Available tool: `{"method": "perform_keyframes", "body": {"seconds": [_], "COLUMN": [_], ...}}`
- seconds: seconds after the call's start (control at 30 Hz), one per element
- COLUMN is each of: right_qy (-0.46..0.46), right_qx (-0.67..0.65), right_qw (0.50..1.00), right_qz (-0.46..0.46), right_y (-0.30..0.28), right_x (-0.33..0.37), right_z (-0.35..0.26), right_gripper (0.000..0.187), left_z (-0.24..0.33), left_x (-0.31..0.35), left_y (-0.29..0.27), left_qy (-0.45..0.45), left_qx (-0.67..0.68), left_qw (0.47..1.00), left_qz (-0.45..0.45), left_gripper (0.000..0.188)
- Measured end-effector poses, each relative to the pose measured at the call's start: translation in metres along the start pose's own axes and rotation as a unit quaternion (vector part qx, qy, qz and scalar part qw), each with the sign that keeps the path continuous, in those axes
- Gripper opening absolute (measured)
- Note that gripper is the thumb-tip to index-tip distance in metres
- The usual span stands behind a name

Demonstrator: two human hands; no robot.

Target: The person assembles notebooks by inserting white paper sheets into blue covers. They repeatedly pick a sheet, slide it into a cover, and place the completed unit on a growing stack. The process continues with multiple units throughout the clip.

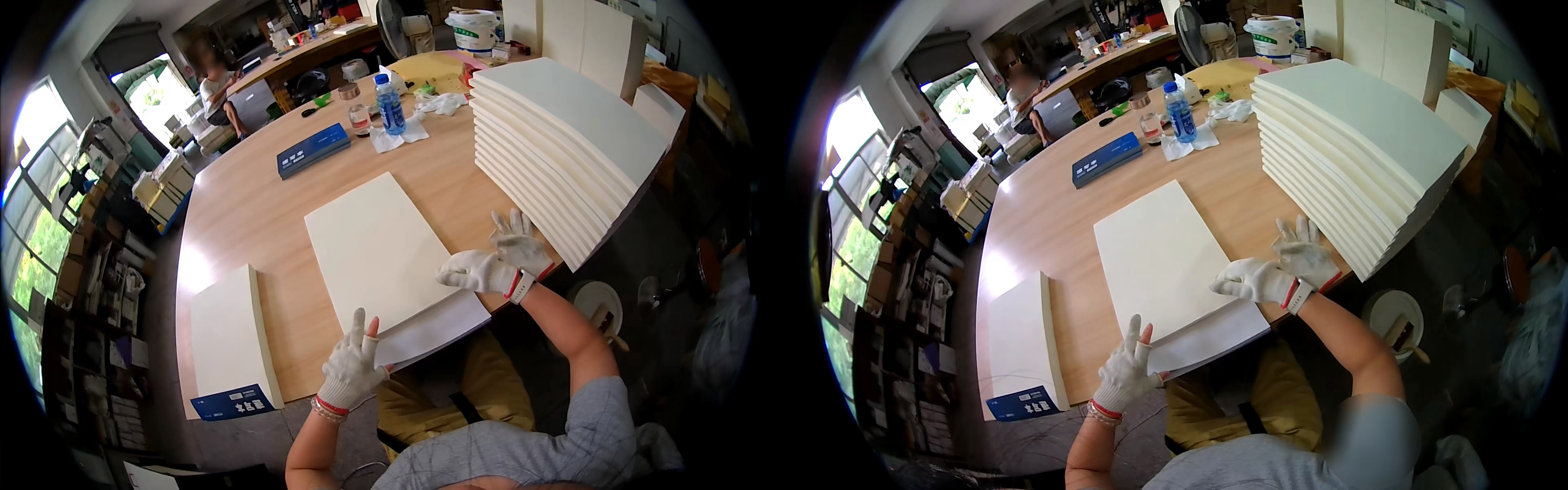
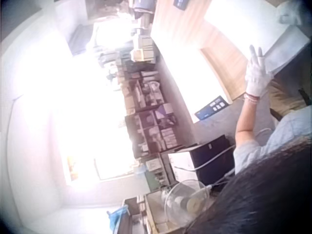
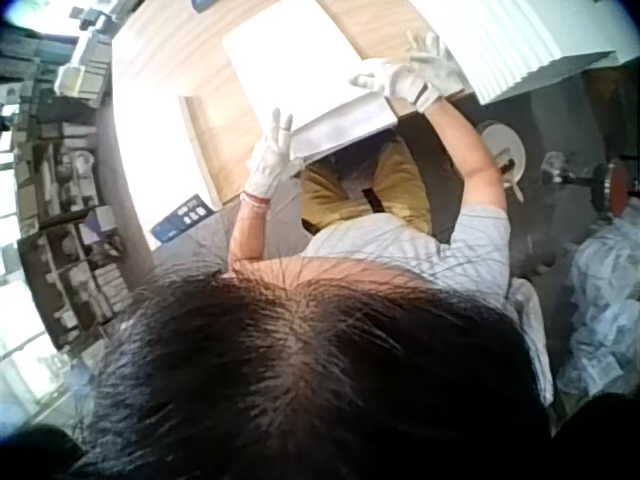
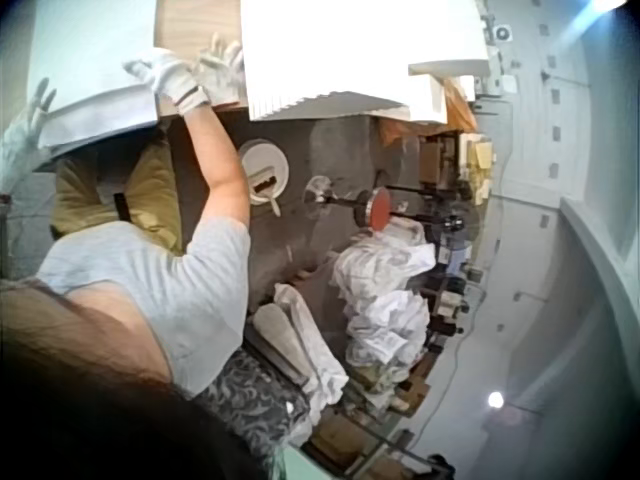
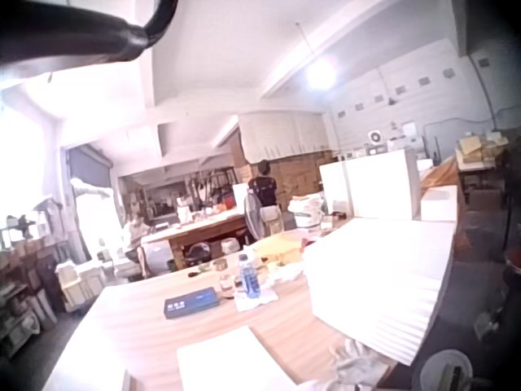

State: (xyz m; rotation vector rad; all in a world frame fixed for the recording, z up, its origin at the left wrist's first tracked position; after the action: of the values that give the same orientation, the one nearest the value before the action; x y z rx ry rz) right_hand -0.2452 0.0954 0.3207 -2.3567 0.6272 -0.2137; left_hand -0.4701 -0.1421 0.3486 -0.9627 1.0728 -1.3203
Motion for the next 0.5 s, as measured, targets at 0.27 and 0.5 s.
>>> {"method": "perform_keyframes", "body": {"seconds": [0.27, 0.5], "right_qy": [0.057, 0.094], "right_qx": [-0.112, 0.139], "right_qw": [0.986, 0.972], "right_qz": [-0.109, 0.162], "right_y": [-0.015, 0.035], "right_x": [-0.005, -0.012], "right_z": [0.016, 0.017], "right_gripper": [0.059, 0.032], "left_z": [-0.064, -0.070], "left_x": [-0.026, -0.051], "left_y": [0.017, 0.012], "left_qy": [-0.134, -0.285], "left_qx": [0.160, 0.146], "left_qw": [0.977, 0.947], "left_qz": [0.042, -0.017], "left_gripper": [0.029, 0.029]}}
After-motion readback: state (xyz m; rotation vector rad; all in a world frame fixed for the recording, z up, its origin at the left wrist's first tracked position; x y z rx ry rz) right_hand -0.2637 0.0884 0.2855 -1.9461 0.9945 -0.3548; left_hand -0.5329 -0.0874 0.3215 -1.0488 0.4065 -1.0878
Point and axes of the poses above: each hand's wrist, its own x-axis away from the middle knuckle, its own y-axis out of the palm, z = x × y, the point moved 1 cm from there along -x, towards the middle knuckle
